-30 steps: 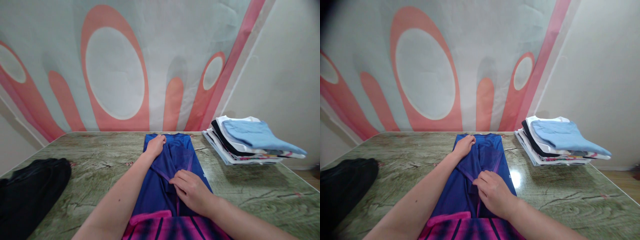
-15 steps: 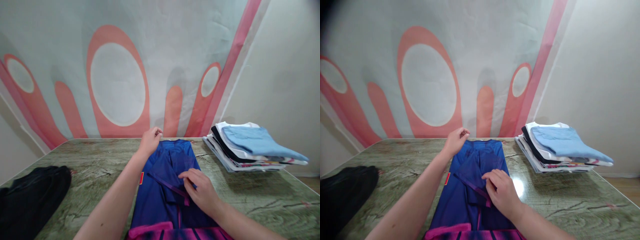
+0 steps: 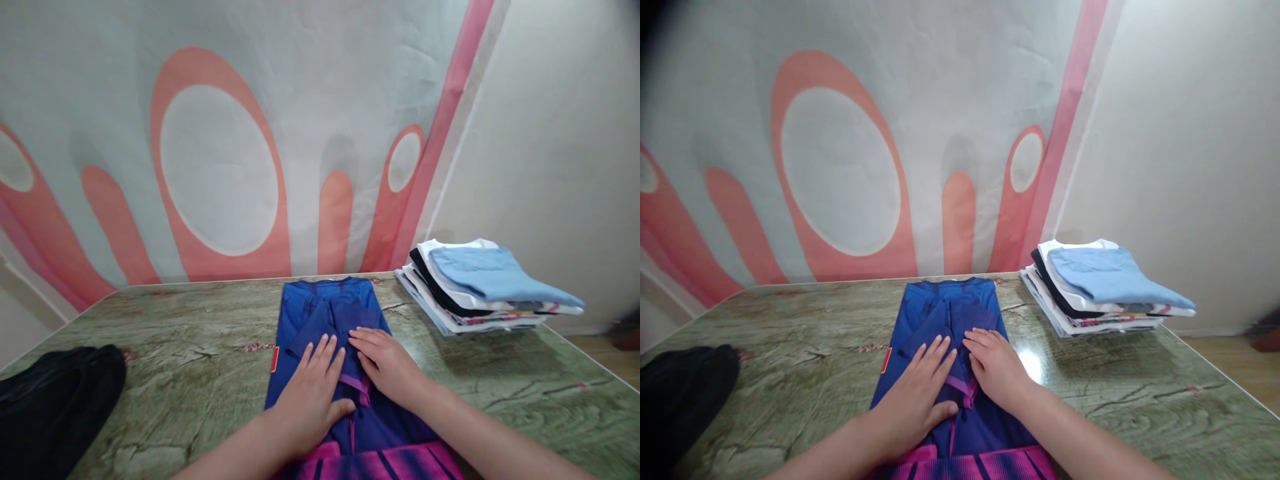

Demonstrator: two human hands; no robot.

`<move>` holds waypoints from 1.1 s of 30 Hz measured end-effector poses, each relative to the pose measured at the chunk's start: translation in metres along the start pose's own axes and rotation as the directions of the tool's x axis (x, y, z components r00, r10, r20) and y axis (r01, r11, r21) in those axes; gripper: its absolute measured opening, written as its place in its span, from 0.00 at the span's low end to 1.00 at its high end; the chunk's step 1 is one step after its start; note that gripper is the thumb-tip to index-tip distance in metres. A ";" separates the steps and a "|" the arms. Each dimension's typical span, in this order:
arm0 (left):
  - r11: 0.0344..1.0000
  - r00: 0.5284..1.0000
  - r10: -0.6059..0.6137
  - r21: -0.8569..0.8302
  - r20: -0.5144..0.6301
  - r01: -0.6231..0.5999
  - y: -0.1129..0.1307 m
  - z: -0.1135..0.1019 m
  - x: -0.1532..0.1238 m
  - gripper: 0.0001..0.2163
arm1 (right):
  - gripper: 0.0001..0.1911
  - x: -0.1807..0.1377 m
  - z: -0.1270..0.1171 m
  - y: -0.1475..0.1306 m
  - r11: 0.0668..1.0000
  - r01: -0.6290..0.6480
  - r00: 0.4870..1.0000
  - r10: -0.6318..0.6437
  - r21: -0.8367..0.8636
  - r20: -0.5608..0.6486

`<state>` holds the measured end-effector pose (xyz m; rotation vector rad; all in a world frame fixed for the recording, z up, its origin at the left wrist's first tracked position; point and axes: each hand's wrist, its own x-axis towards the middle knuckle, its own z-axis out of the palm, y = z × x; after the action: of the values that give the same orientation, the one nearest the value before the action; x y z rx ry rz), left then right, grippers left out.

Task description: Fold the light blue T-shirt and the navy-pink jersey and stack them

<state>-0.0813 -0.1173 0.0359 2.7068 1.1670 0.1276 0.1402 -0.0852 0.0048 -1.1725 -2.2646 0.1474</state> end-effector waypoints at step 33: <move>0.952 0.976 0.211 -0.240 0.056 -0.192 0.004 -0.002 -0.013 0.33 | 0.27 0.105 0.046 -0.005 0.966 0.162 0.959 -0.105 -0.204 0.264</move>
<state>-0.0880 -0.1291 0.0385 2.5876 0.7950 0.1705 0.0652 0.0008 0.0148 -1.1606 -2.6335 -0.0144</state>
